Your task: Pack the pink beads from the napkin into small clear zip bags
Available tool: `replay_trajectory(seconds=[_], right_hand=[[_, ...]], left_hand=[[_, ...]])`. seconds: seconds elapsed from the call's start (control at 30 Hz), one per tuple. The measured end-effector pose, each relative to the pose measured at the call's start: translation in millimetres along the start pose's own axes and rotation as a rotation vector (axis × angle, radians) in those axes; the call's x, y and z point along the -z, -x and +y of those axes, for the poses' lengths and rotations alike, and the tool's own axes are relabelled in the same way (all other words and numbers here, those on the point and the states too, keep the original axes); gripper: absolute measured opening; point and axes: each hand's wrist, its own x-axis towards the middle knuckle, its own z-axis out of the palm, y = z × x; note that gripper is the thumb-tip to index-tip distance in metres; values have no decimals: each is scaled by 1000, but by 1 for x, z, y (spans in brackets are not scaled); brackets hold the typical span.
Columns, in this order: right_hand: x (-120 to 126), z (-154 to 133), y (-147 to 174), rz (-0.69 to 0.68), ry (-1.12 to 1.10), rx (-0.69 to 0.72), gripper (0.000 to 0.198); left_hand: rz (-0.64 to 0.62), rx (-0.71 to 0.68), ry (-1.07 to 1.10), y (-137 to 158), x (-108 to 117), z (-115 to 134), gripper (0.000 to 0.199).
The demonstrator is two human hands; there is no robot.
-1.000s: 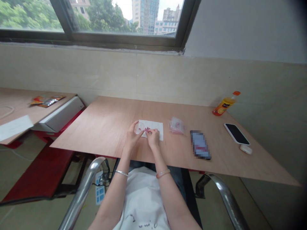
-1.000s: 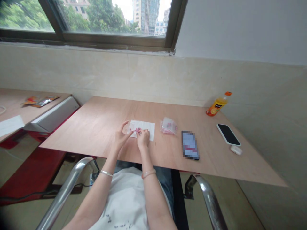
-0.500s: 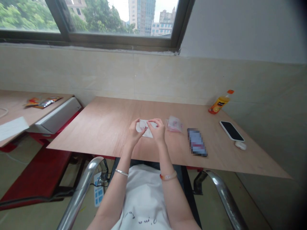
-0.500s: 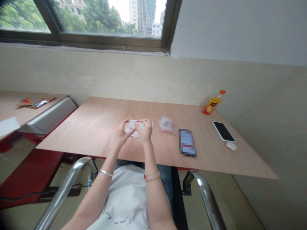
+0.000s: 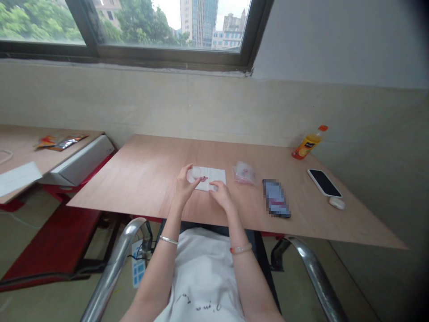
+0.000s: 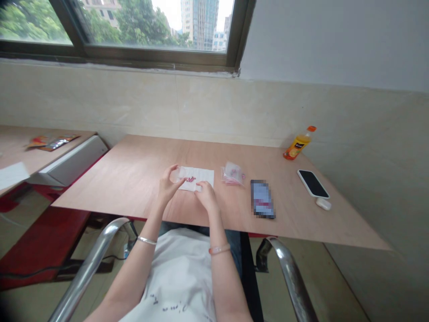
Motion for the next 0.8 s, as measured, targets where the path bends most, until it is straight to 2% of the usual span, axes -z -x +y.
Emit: replay_trajectory(seconds=[0.13,0.3,0.57,0.8], right_hand=[[-1,4,7,-69,170,6,31],[-2,-5,2,-147,359,31,17],[0,-7,-12,-134,365,79,27],[12,-5,0,-177,297,100,24]], left_hand=[[2,-9,-3,-1,0,3,55],[-20,-38,-27,-2,2,10,57],[-27,-72,-82,-8,7,0,55],[-45,-98,-93,-12,11,2,54]])
